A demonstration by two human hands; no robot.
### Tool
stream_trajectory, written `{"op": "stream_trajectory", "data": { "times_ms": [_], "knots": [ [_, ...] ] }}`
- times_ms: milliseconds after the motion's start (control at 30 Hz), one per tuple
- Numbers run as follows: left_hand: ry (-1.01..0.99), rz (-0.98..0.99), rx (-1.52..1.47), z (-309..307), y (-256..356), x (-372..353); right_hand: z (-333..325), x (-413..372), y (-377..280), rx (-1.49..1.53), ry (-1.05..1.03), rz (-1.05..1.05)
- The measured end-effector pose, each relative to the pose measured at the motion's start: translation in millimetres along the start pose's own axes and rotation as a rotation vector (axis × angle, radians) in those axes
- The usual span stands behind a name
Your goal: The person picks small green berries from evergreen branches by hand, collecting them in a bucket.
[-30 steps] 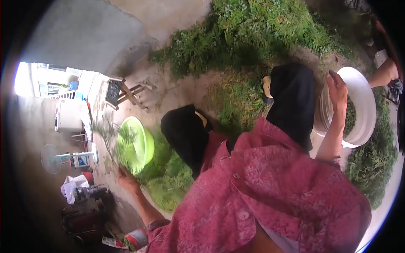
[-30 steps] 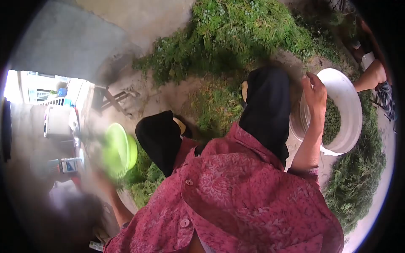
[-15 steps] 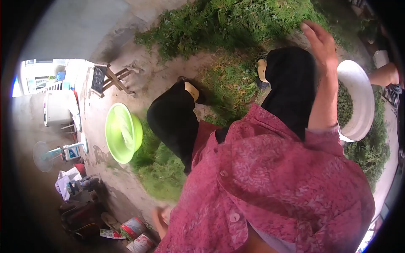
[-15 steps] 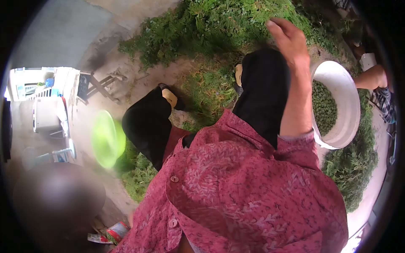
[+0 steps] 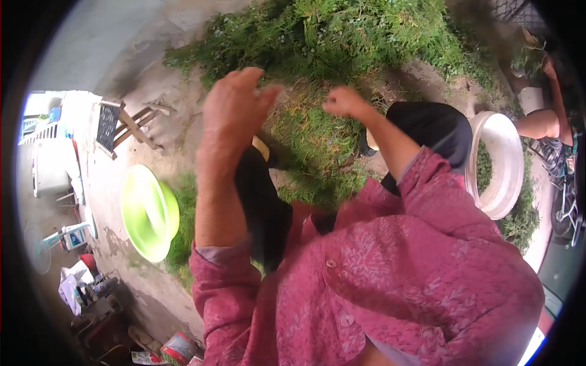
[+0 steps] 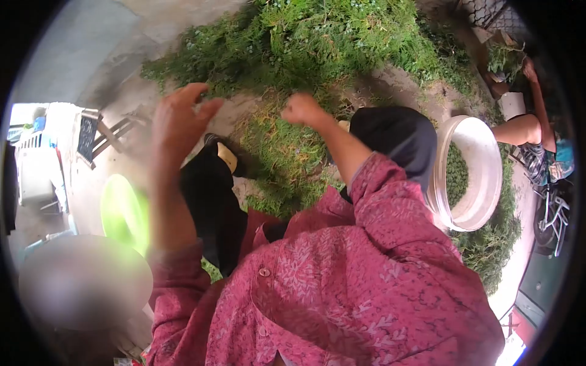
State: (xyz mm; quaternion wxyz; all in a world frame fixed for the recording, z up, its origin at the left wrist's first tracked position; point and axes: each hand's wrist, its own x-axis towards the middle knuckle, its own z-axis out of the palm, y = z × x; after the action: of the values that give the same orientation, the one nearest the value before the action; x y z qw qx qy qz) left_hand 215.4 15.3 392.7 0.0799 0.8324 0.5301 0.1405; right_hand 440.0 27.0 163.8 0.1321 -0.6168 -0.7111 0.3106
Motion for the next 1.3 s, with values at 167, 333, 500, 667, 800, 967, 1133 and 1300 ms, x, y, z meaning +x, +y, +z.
{"op": "stream_trajectory", "data": {
  "times_ms": [167,333,500,667,800,967,1133,1300],
  "knots": [
    [-0.213,0.02,-0.077,58.5,-17.9,30.1,68.7,-34.3,103.8,-0.191,-0.163,0.594],
    [-0.344,0.044,-0.021,66.8,-24.9,33.7,37.6,-14.5,114.8,-0.107,0.074,0.994],
    [-0.35,-0.011,-0.077,56.0,-23.8,37.8,41.1,24.5,184.5,0.01,-0.011,1.081],
    [-0.363,-0.049,0.046,51.7,-35.2,37.2,53.1,30.1,221.5,0.042,-0.154,1.063],
    [-0.356,-0.053,-0.013,52.2,-33.5,35.2,48.2,29.7,221.3,-0.118,-0.174,1.08],
    [-0.391,-0.06,0.024,49.4,-31.0,33.9,22.3,36.1,147.4,-0.169,0.152,0.755],
    [-0.31,-0.022,-0.009,46.5,-25.4,41.9,-29.5,73.5,71.0,0.429,0.08,0.467],
    [-0.191,0.095,-0.07,61.4,-13.7,48.6,-107.4,71.0,-38.5,0.577,-0.041,0.186]
  ]
}}
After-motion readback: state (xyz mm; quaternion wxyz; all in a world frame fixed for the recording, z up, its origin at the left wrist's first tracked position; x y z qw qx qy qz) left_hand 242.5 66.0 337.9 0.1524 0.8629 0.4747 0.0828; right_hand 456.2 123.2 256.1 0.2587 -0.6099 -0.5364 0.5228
